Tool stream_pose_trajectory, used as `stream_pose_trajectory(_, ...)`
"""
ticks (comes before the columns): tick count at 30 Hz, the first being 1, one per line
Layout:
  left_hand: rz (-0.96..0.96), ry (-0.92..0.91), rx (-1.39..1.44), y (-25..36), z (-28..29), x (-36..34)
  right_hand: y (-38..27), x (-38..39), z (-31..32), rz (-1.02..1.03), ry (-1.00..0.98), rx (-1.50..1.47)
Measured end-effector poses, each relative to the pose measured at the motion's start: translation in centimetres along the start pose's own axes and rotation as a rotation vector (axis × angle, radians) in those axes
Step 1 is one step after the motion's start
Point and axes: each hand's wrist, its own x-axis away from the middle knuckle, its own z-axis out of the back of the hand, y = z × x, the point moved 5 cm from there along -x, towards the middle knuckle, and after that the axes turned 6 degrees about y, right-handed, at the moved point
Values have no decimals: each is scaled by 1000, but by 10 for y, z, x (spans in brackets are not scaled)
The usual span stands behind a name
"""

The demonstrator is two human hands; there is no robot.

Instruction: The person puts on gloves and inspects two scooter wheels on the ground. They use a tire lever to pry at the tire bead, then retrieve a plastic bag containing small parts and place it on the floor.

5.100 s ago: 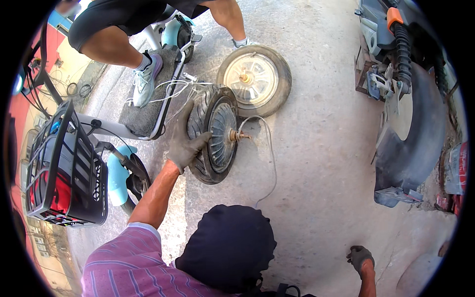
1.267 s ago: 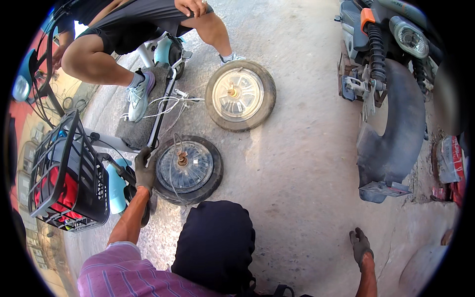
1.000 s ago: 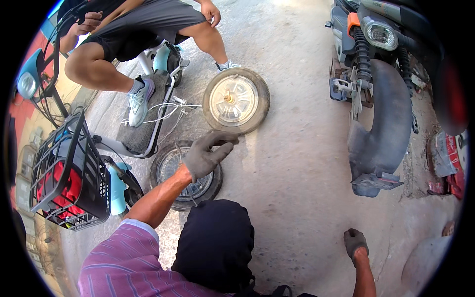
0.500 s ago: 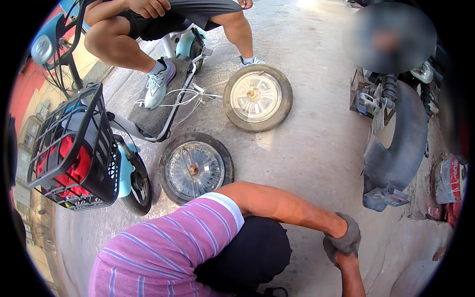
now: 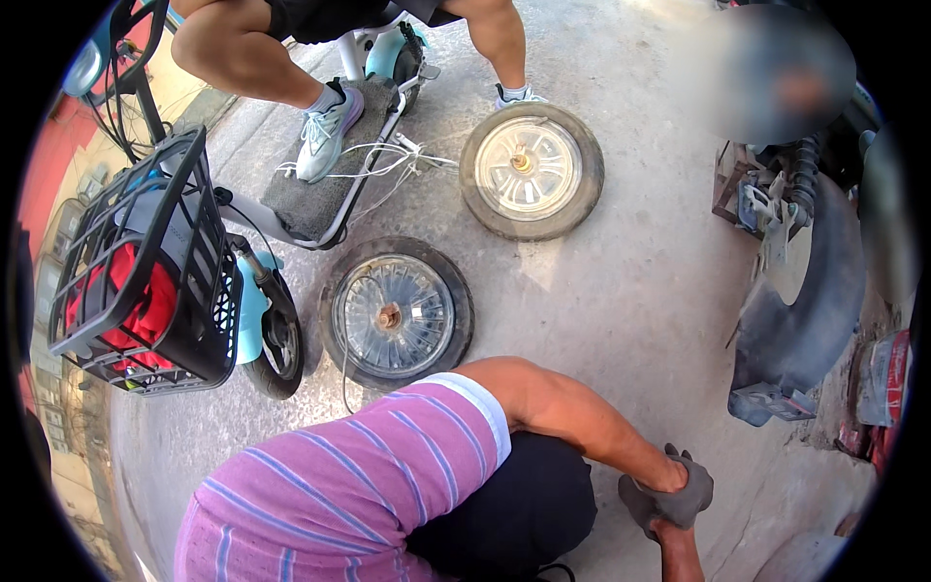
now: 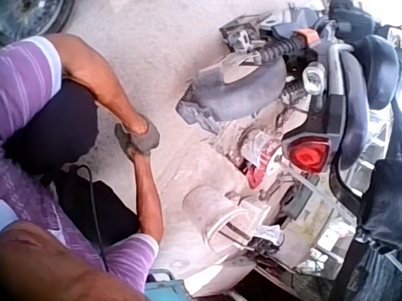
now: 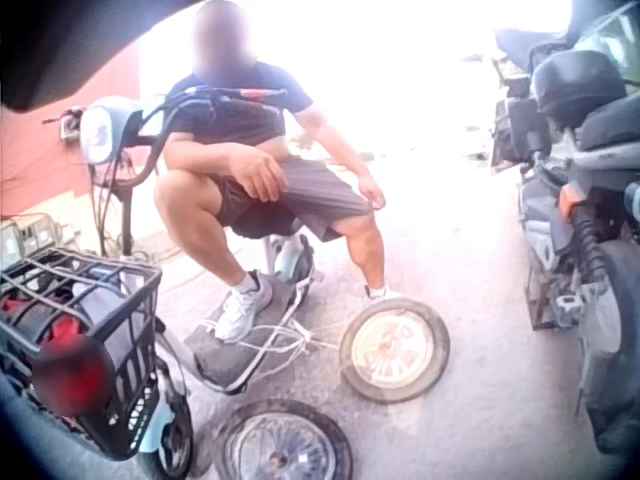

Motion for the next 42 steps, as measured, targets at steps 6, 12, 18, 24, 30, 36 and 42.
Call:
stream_pose_trajectory(6, -115, -195, 729, 30, 62, 66, -33, 13, 19, 291, 121, 57)
stream_pose_trajectory(12, -6, -21, 850, 23, 92, 71, -10, 41, 29, 110, -19, -131)
stream_pose_trajectory(18, 271, 12, 825, -50, 50, 79, 69, 33, -4, -117, -105, -91)
stream_pose_trajectory(24, 584, 144, 813, -144, 40, 149, 64, 1, 56, -216, -29, -199)
stream_pose_trajectory(30, 614, 206, 757, -187, 38, 153, 128, 34, 31, -507, 59, -316)
stream_pose_trajectory(36, 655, 642, 999, -305, 95, 254, 114, 25, 8, -480, -100, -301)
stream_pose_trajectory(42, 1026, 1166, 736, -431, 171, 361, 111, 16, 3, -526, -100, -276)
